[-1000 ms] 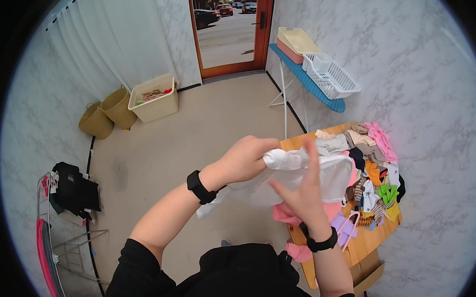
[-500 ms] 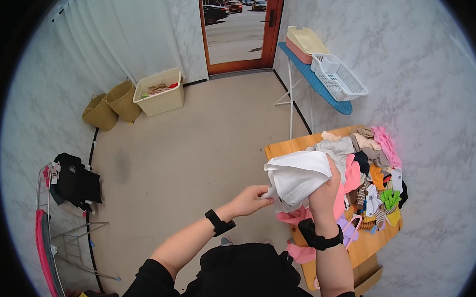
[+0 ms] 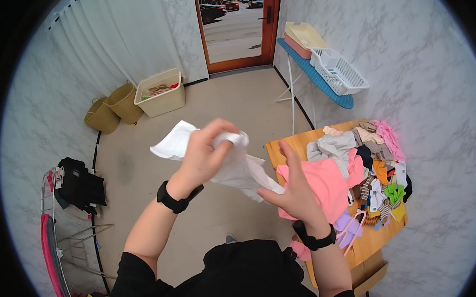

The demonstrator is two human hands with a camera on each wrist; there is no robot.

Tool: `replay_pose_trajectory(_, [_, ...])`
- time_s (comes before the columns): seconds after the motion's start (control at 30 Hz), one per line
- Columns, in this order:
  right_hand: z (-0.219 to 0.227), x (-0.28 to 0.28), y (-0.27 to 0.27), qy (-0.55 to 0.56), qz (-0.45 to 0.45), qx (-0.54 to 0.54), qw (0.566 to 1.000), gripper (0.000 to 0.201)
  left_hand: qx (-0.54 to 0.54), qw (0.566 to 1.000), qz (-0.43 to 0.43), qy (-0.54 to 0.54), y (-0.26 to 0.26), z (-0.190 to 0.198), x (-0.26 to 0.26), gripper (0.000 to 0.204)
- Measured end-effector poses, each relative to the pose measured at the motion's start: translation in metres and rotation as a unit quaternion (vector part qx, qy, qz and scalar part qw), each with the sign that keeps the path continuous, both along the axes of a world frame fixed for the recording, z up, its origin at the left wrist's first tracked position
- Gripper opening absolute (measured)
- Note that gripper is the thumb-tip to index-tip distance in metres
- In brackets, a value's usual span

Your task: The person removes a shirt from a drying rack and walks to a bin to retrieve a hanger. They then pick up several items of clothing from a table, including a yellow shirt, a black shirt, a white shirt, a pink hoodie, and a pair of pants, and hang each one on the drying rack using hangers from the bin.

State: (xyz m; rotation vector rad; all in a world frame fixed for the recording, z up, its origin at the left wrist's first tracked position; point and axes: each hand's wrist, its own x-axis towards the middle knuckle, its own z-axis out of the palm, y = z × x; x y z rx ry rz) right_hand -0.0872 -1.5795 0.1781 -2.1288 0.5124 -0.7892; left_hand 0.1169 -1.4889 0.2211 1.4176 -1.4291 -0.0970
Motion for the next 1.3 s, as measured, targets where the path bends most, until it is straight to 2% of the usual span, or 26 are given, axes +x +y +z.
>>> replay_pose_trajectory(0.03, [0.005, 0.018, 0.010, -0.061, 0.004, 0.004, 0.998, 0.075, 0.002, 1.000, 0.000, -0.002, 0.001, 0.006, -0.012, 0.014])
replay_pose_trajectory(0.07, [0.008, 0.027, 0.014, -0.123, 0.006, 0.008, 0.992, 0.066, 0.070, 0.996, -0.047, -0.026, 0.003, 0.012, -0.024, 0.017])
replay_pose_trajectory(0.1, [0.007, 0.031, 0.009, -0.126, 0.006, 0.009, 0.992, 0.066, 0.137, 0.985, -0.093, -0.049, 0.003, 0.015, -0.029, 0.019])
replay_pose_trajectory(0.17, [-0.006, 0.039, 0.001, 0.063, -0.004, 0.068, 0.996, 0.036, 0.130, 0.986, -0.066, -0.077, 0.004, 0.015, -0.023, 0.020])
replay_pose_trajectory(0.2, [-0.015, 0.038, -0.001, 0.062, -0.002, 0.069, 0.996, 0.036, 0.121, 0.987, -0.038, -0.102, 0.004, 0.014, -0.018, 0.021])
replay_pose_trajectory(0.27, [-0.033, 0.027, -0.010, 0.037, -0.103, 0.008, 0.994, 0.015, 0.114, 0.986, -0.004, -0.118, 0.008, 0.008, 0.002, 0.021])
replay_pose_trajectory(0.33, [-0.046, 0.012, -0.020, 0.068, -0.137, -0.049, 0.987, 0.017, 0.128, 0.980, 0.060, -0.143, 0.014, 0.003, 0.023, 0.020])
replay_pose_trajectory(0.37, [-0.053, 0.004, -0.027, 0.070, -0.133, -0.046, 0.988, 0.017, 0.131, 0.979, 0.063, -0.142, 0.018, 0.003, 0.030, 0.020])
replay_pose_trajectory(0.43, [-0.063, -0.010, -0.042, 0.050, -0.147, -0.055, 0.986, 0.018, 0.194, 0.962, 0.111, -0.159, 0.023, 0.004, 0.041, 0.020])
replay_pose_trajectory(0.5, [-0.067, -0.022, -0.051, 0.058, -0.150, -0.029, 0.987, 0.018, 0.222, 0.956, 0.114, -0.155, 0.024, -0.009, 0.047, 0.019])
replay_pose_trajectory(0.6, [-0.073, -0.036, -0.053, 0.078, -0.162, 0.010, 0.984, 0.021, 0.278, 0.950, 0.060, -0.132, 0.021, -0.032, 0.049, 0.018])
replay_pose_trajectory(0.7, [-0.082, -0.054, -0.051, 0.094, -0.170, 0.015, 0.981, 0.023, 0.284, 0.956, -0.008, -0.072, 0.015, -0.053, 0.036, 0.007])
replay_pose_trajectory(0.77, [-0.097, -0.072, -0.049, 0.098, -0.150, 0.029, 0.983, 0.023, 0.359, 0.927, -0.084, 0.073, 0.008, -0.064, 0.021, 0.012])
replay_pose_trajectory(0.83, [-0.112, -0.093, -0.045, 0.103, -0.135, 0.081, 0.982, 0.024, 0.366, 0.889, -0.148, 0.234, 0.001, -0.091, -0.007, 0.020])
replay_pose_trajectory(0.87, [-0.117, -0.105, -0.042, 0.104, -0.126, 0.113, 0.980, 0.026, 0.376, 0.880, -0.180, 0.230, -0.004, -0.101, -0.026, 0.020])
replay_pose_trajectory(0.93, [-0.128, -0.134, -0.028, 0.094, -0.151, 0.142, 0.974, 0.027, 0.379, 0.843, -0.177, 0.337, -0.011, -0.111, -0.051, 0.019])
replay_pose_trajectory(0.97, [-0.135, -0.142, -0.021, 0.082, -0.145, 0.165, 0.972, 0.029, 0.383, 0.842, -0.183, 0.334, -0.019, -0.113, -0.059, 0.019])
replay_pose_trajectory(1.0, [-0.155, -0.158, -0.021, 0.080, -0.179, 0.131, 0.972, 0.033, 0.404, 0.845, -0.185, 0.298, -0.024, -0.115, -0.068, 0.020])
replay_pose_trajectory(1.07, [-0.195, -0.199, -0.023, 0.114, -0.336, 0.167, 0.920, 0.033, 0.429, 0.847, -0.191, 0.249, -0.032, -0.112, -0.085, 0.020])
replay_pose_trajectory(1.13, [-0.241, -0.246, -0.023, 0.190, -0.469, 0.149, 0.849, 0.030, 0.434, 0.851, -0.201, 0.216, -0.039, -0.102, -0.096, 0.020])
replay_pose_trajectory(1.2, [-0.283, -0.278, -0.011, 0.225, -0.525, 0.152, 0.806, 0.030, 0.442, 0.854, -0.208, 0.180, -0.043, -0.097, -0.104, 0.019])
replay_pose_trajectory(1.23, [-0.295, -0.283, -0.007, 0.222, -0.525, 0.157, 0.807, 0.030, 0.444, 0.854, -0.211, 0.171, -0.046, -0.096, -0.106, 0.019])
replay_pose_trajectory(1.3, [-0.310, -0.284, 0.002, 0.239, -0.539, 0.225, 0.775, 0.040, 0.448, 0.854, -0.212, 0.158, -0.050, -0.089, -0.110, 0.020])
